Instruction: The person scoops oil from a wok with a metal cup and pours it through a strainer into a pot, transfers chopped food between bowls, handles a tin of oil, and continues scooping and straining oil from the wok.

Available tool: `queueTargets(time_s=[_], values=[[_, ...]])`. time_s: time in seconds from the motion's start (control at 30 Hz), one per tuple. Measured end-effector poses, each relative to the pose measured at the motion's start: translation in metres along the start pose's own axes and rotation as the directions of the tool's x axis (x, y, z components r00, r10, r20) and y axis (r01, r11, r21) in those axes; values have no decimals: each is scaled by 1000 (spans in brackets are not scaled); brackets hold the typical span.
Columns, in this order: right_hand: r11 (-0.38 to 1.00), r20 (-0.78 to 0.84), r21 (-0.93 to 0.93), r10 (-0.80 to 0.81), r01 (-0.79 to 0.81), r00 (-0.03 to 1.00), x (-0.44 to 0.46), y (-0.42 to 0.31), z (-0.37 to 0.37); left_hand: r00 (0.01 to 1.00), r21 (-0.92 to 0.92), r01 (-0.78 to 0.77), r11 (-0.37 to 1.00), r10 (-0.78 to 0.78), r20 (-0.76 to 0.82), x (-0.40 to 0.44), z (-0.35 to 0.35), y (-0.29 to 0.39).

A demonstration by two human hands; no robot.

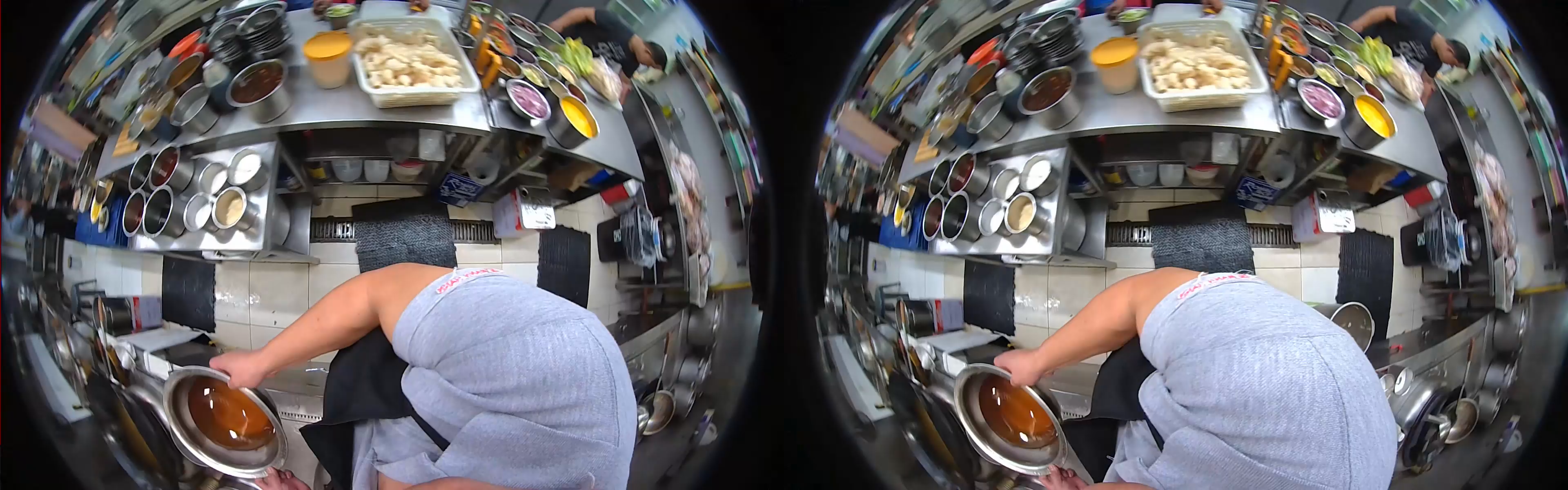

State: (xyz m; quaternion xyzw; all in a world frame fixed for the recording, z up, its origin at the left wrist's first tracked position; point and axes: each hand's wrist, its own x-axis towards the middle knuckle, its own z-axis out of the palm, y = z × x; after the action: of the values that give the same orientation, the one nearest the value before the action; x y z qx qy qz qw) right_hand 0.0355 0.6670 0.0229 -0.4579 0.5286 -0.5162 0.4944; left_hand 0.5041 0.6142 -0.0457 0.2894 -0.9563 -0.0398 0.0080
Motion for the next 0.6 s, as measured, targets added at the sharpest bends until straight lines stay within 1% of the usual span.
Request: queueTargets(time_s=[0.03, 0.07, 0.1, 0.17, 0.2, 0.23, 0.27, 0.3, 0.33, 0.37, 0.43, 0.5, 0.57, 0.6], values=[[1000, -61, -26, -20, 18, 998, -18, 1, -23, 962, -342, 273, 899, -259, 88, 18, 1, 26], [1000, -132, 2, -19, 20, 991, -40, 0, -47, 837, -748, 455, 483, -518, 175, 59, -24, 87], [999, -200, 30, -18, 25, 980, -64, -1, -71, 656, -910, 408, 67, -715, 242, 100, -49, 149], [997, -295, 73, -9, 32, 956, -112, 12, -118, 746, -970, 228, -83, -625, 229, 154, -60, 226], [993, -337, 121, 27, 15, 941, -144, 9, -142, 752, -963, 248, -108, -605, 262, 170, -54, 247], [985, -372, 170, 61, 3, 926, -177, 5, -165, 825, -950, 297, -94, -476, 305, 186, -40, 256], [989, -449, 143, 84, -21, 890, -206, 11, -185, 839, -934, 345, -97, -414, 353, 205, -30, 277], [992, -523, 118, 106, -51, 846, -232, 24, -203, 848, -924, 354, -141, -367, 381, 224, -16, 302], [990, -581, 127, 118, -54, 805, -259, 39, -221, 852, -908, 391, -149, -315, 419, 245, -3, 328], [989, -636, 135, 131, -58, 760, -286, 56, -238, 875, -906, 400, -141, -237, 423, 262, 8, 356], [993, -759, 65, 112, -96, 642, -344, 85, -264, 826, -841, 535, -81, -157, 541, 296, 35, 407], [975, -829, 197, 222, -105, 513, -402, 107, -282, 800, -800, 600, -15, -25, 600, 326, 67, 458], [928, -863, 369, 324, 46, 388, -450, 147, -294, 739, -744, 662, 87, 84, 668, 355, 93, 515], [904, -859, 427, 402, 11, 318, -476, 152, -297, 706, -719, 681, 141, 134, 695, 368, 107, 542]])
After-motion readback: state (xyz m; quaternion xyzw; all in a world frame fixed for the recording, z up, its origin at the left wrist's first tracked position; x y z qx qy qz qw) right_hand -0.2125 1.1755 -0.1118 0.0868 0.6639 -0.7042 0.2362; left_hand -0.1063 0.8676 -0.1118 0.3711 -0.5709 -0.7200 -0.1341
